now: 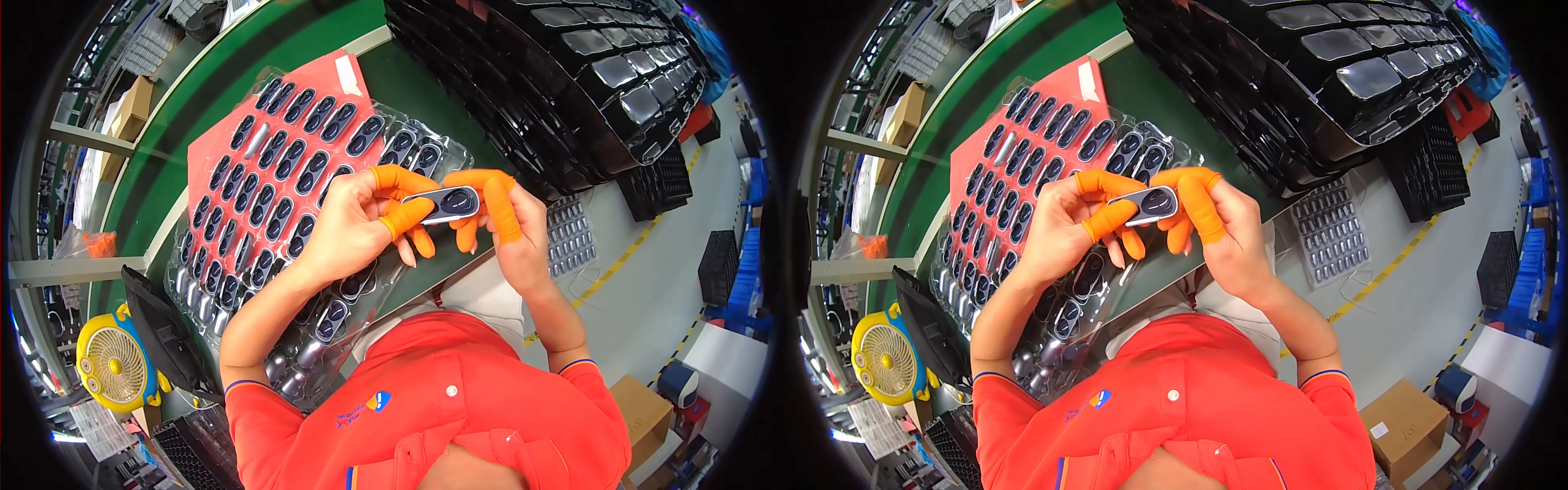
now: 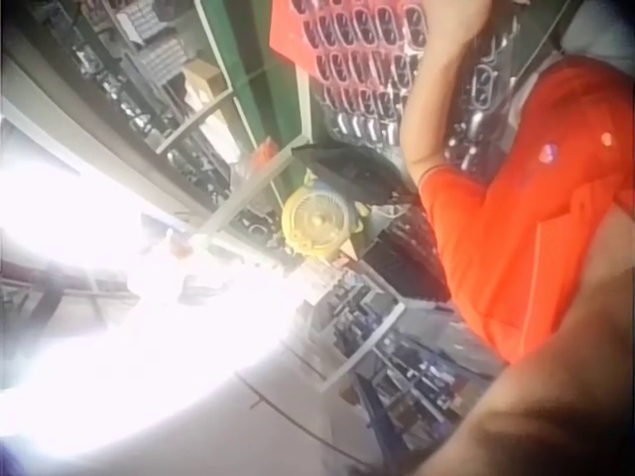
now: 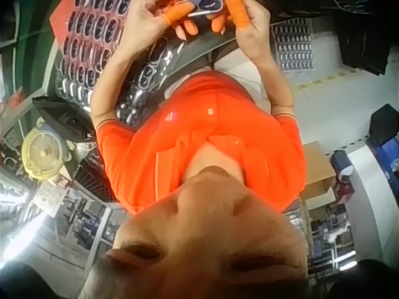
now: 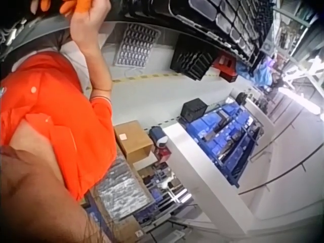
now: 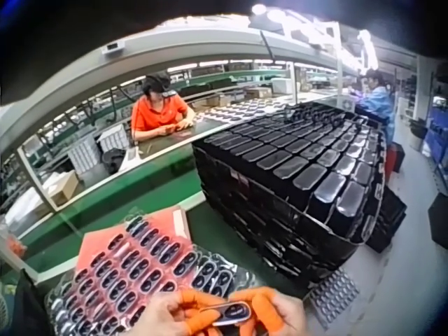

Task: The person assembles electronic components by hand, then organizes them into a plastic tray.

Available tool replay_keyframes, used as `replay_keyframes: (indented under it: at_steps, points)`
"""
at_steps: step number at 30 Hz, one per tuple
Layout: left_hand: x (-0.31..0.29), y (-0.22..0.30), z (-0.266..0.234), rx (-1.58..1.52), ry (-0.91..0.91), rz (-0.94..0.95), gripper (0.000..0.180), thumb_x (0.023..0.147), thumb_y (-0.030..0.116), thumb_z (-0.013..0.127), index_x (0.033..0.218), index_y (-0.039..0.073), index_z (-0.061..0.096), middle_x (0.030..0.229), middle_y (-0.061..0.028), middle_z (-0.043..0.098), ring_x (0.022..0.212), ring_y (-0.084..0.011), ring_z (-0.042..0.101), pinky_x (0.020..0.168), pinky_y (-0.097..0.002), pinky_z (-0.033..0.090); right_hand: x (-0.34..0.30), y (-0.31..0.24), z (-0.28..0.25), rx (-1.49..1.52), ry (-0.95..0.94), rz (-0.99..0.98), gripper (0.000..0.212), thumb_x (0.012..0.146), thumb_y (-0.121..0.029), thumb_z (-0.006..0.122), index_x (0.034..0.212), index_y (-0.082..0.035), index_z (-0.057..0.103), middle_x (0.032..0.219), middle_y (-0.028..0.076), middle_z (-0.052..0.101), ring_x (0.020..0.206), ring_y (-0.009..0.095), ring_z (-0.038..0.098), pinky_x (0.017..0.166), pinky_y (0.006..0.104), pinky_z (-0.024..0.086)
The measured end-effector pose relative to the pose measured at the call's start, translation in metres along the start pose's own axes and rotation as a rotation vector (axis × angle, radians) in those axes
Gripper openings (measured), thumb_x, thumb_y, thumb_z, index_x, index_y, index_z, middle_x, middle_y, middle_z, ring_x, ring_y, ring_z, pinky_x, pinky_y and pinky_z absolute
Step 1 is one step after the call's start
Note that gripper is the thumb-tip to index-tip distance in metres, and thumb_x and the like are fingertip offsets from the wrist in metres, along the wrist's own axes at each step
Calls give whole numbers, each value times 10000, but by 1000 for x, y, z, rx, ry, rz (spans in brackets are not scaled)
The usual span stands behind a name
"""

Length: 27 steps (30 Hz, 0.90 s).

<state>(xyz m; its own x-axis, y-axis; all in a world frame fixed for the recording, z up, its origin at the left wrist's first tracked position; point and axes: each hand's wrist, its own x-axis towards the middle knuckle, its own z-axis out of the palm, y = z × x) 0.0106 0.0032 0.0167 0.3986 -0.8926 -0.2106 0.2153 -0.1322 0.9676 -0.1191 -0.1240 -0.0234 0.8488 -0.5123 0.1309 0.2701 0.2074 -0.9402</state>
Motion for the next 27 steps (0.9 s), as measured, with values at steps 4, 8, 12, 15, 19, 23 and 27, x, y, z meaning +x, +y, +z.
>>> replay_keyframes:
  at_steps: [4,8,12,15,19,23,27]
  points:
    - [-3,-4,2,-20,-12,31,203,853,13,554,1024,-90,520,830,-145,608,616,-208,646,468,-265,543,-1,-4,0,-104,-62,-38,239,937,-124,446,1016,49,592,748,55,571,580,74,528,499,197,410]
    - [-4,6,8,24,-9,-44,142,853,9,549,964,-76,524,792,-131,597,586,-198,637,431,-257,522,-1,-1,-1,-294,-90,-180,234,931,-102,454,1044,57,582,805,53,564,571,75,524,514,198,407]
    - [-3,-6,6,125,9,-40,115,856,35,557,889,-69,520,745,-103,578,554,-141,605,401,-220,464,-7,14,7,-602,-67,-460,230,924,-88,464,1053,64,577,830,52,560,589,76,532,518,196,406]
    - [0,-16,8,106,31,-61,99,853,30,558,858,-58,515,710,-91,570,522,-128,587,385,-213,437,-11,21,6,-578,-55,-395,232,925,-101,471,1054,60,577,824,51,565,594,73,534,506,190,400]
    - [0,1,8,17,23,-109,98,849,37,568,859,-49,521,679,-79,568,496,-117,573,373,-206,414,0,19,1,-248,-101,-211,258,920,-150,497,1061,51,575,835,60,586,603,76,545,479,186,400]
    - [-9,22,8,88,-33,-135,122,846,57,580,896,-43,533,696,-83,581,492,-122,574,375,-206,417,5,24,-9,106,-177,-50,322,901,-232,536,1075,37,573,870,81,615,623,83,567,482,184,426]
    - [-16,26,9,216,-84,-100,161,855,84,575,951,-41,542,760,-107,599,510,-144,592,400,-216,452,6,26,-13,310,-277,9,386,880,-305,563,1092,18,572,911,98,629,671,105,595,539,189,464]
